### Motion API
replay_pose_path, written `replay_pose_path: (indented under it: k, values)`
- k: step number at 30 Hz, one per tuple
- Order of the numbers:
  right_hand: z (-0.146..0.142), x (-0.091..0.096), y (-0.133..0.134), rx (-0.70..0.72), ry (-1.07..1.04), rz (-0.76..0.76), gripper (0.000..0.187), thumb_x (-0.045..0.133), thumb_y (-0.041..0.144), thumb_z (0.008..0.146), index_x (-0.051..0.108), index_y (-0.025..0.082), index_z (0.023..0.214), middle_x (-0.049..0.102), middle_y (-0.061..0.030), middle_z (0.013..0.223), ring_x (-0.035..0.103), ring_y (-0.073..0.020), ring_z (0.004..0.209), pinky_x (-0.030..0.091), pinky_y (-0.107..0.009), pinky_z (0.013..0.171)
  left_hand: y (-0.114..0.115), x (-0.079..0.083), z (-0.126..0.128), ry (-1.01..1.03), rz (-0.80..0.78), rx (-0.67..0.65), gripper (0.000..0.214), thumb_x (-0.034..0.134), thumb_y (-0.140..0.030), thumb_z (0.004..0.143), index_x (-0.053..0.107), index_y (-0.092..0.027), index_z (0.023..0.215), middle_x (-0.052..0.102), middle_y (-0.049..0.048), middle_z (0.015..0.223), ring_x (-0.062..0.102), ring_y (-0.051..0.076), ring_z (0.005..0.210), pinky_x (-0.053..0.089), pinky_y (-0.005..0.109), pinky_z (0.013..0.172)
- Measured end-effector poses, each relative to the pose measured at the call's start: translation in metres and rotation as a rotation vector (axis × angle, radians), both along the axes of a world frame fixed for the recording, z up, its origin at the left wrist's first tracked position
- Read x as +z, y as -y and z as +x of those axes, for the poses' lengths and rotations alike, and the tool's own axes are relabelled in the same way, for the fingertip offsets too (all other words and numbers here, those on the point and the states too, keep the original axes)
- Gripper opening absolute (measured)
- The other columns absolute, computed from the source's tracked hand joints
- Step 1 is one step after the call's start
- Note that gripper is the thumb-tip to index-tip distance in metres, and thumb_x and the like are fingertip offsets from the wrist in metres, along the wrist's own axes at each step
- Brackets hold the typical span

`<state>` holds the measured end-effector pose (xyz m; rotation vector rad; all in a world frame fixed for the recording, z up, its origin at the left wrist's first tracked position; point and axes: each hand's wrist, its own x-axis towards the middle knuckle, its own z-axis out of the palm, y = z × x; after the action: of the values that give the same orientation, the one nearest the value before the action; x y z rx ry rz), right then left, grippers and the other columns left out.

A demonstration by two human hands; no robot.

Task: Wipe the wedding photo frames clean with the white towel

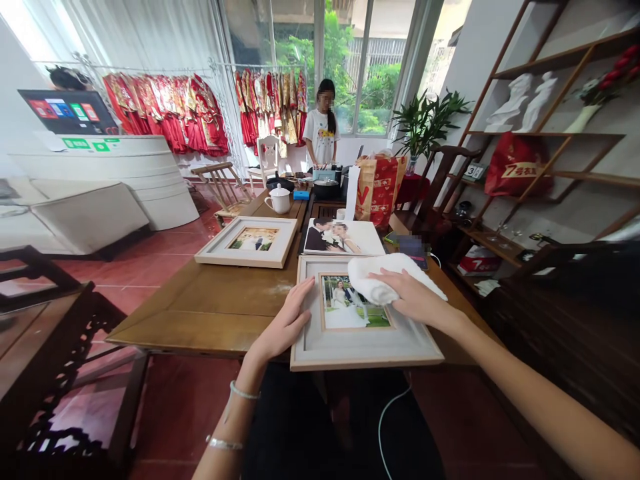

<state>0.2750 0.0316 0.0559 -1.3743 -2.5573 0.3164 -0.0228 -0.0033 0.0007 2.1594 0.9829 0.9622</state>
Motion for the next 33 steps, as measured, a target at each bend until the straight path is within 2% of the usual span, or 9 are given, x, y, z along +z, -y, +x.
replay_pose_path:
  k: [3,5,8,10,14,18,22,25,33]
  values:
    - [-0.029,-0.001,-0.025,0.068,-0.042,0.032,0.073,0.039,-0.001,0.066,0.046,0.011,0.138,0.048,-0.0139,0.141,0.033,-0.0334,0.136,0.023,-0.061,0.109,-0.001,0.001,0.001,0.009,-0.006,-0.006,0.056,0.037,-0.015,0.094,0.024,-0.024,0.148,0.021,0.0056,0.157,0.014,0.025,0.144,0.008,0.045,0.119]
    - [-0.049,0.0,-0.037,0.14,-0.049,0.021,0.079,0.039,-0.004,0.063,0.044,0.016,0.14,0.043,-0.0093,0.146,0.023,-0.0308,0.141,0.018,-0.06,0.111,-0.001,0.001,0.002,0.019,-0.012,-0.005,0.056,0.037,-0.015,0.094,0.025,-0.024,0.148,0.021,0.0055,0.156,0.014,0.024,0.144,0.009,0.044,0.119]
    - [-0.072,-0.004,-0.044,0.274,-0.049,-0.018,0.087,0.038,-0.005,0.059,0.039,0.019,0.142,0.034,-0.0051,0.151,0.009,-0.0278,0.144,0.01,-0.062,0.112,-0.003,-0.001,0.003,0.033,-0.016,-0.008,0.058,0.038,-0.015,0.093,0.024,-0.024,0.148,0.021,0.0053,0.156,0.014,0.023,0.144,0.008,0.043,0.119]
    - [-0.077,-0.007,-0.042,0.332,-0.044,-0.049,0.087,0.038,-0.005,0.059,0.037,0.019,0.143,0.033,-0.0059,0.151,0.01,-0.0275,0.144,0.012,-0.063,0.111,-0.003,-0.002,0.003,0.04,-0.019,-0.011,0.058,0.039,-0.015,0.093,0.023,-0.024,0.148,0.018,0.0053,0.157,0.013,0.024,0.145,0.007,0.044,0.119]
    - [-0.062,-0.003,-0.019,0.432,-0.046,-0.163,0.082,0.039,-0.004,0.064,0.042,0.023,0.141,0.037,-0.0039,0.149,0.017,-0.0254,0.143,0.013,-0.06,0.112,-0.004,-0.005,0.001,0.036,-0.016,-0.014,0.058,0.038,-0.017,0.094,0.021,-0.024,0.149,0.015,0.0053,0.158,0.012,0.025,0.145,0.007,0.044,0.119]
    - [-0.034,0.023,0.029,0.57,-0.049,-0.359,0.067,0.043,0.002,0.074,0.049,0.023,0.137,0.043,-0.0028,0.146,0.022,-0.0239,0.142,0.016,-0.05,0.115,-0.004,-0.007,0.0,0.031,0.006,-0.005,0.059,0.036,-0.015,0.094,0.02,-0.024,0.149,0.015,0.0051,0.158,0.011,0.024,0.145,0.007,0.043,0.12]
    - [-0.008,0.051,0.068,0.498,0.03,-0.498,0.066,0.041,0.001,0.075,0.051,0.025,0.135,0.043,0.0003,0.146,0.026,-0.0234,0.14,0.022,-0.046,0.114,-0.003,-0.006,-0.001,0.022,0.01,-0.007,0.06,0.035,-0.013,0.093,0.02,-0.025,0.149,0.016,0.0038,0.158,0.011,0.024,0.145,0.007,0.043,0.12]
    - [0.009,0.049,0.07,0.388,0.041,-0.467,0.065,0.042,0.005,0.076,0.051,0.029,0.135,0.046,0.0031,0.144,0.03,-0.0239,0.138,0.024,-0.045,0.114,-0.002,-0.005,0.0,0.02,0.012,-0.011,0.06,0.035,-0.013,0.093,0.021,-0.026,0.149,0.017,0.0032,0.158,0.013,0.024,0.145,0.008,0.044,0.12]
    - [0.019,-0.007,-0.014,0.03,0.128,0.022,0.075,0.045,0.002,0.067,0.047,0.025,0.138,0.037,-0.0053,0.15,0.02,-0.0283,0.142,0.015,-0.058,0.112,0.0,-0.001,0.0,0.023,-0.011,-0.003,0.059,0.036,-0.014,0.093,0.022,-0.026,0.149,0.018,0.0038,0.158,0.012,0.023,0.145,0.008,0.044,0.12]
